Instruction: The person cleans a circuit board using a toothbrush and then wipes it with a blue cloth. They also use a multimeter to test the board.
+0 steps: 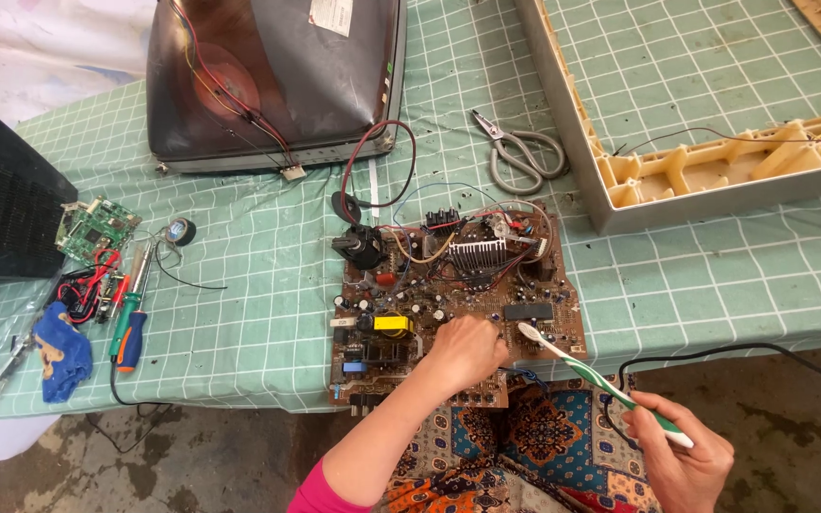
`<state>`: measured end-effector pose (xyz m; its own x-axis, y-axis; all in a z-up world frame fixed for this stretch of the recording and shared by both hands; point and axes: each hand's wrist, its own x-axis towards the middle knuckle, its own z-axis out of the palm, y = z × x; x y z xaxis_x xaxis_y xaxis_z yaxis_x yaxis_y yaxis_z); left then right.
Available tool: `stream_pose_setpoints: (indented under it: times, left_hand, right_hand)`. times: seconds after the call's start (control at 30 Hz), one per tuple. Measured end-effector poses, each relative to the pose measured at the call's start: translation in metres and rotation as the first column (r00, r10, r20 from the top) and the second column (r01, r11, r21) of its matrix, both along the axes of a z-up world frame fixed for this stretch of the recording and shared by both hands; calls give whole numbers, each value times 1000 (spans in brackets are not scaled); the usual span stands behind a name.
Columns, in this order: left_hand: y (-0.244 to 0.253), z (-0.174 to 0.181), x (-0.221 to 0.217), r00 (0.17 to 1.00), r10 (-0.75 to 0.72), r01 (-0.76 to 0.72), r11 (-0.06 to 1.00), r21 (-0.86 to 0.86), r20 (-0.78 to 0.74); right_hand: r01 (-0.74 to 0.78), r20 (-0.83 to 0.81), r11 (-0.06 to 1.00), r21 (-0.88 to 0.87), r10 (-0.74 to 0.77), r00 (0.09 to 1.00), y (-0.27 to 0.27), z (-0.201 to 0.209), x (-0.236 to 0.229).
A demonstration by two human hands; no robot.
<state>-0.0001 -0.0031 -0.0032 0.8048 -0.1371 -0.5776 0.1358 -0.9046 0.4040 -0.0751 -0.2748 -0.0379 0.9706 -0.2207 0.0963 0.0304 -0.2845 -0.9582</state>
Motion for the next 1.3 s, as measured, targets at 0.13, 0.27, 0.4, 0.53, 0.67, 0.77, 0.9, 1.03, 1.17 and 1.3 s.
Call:
stream_pose_setpoints:
  times: [0.13,0.27,0.4,0.53,0.67,0.77,0.9,1.03,1.17,1.3]
  left_hand:
    - [-3,-4,-2,1000,12,-12,1000,14,14]
    - [-3,-3,-5,999,28,-28,1000,-10,44]
    - [-1,14,-12,989,66,-57,996,-65,132]
    - [5,9,-25,949,115,-79,988,-134,293]
    - [4,-5,-33,901,146,-76,980,-182,408]
    - [4,-6,-32,898,151,-86,981,-172,414]
    - [6,-16,-30,901,129,-81,988,-130,415]
    - [4,-13,-33,906,141,-92,986,-140,400]
    - [4,-25,-37,856,125,-77,990,-116,501]
    - [6,-21,-39,872,107,-59,992,-113,479]
  right_hand:
    - [-22,-15,999,-40,21,1000,-3,0,1]
    - [-28,-26,999,-32,27,999,-5,-4,1]
    - [-30,-29,999,-30,30,999,-6,-5,1]
    - [-9,-30,1000,11,10,1000,-2,-5,0]
    - [-15,-52,996,82,19,998,-4,-11,-2]
    - [-3,-80,995,98,11,997,-5,-12,-2]
    - [0,-101,996,90,9,995,-7,-14,0]
    - [-21,-72,994,106,28,997,-6,-15,3]
    - [-21,-84,996,83,28,996,-4,-16,5]
    - [-29,-96,997,72,36,995,-2,-18,7]
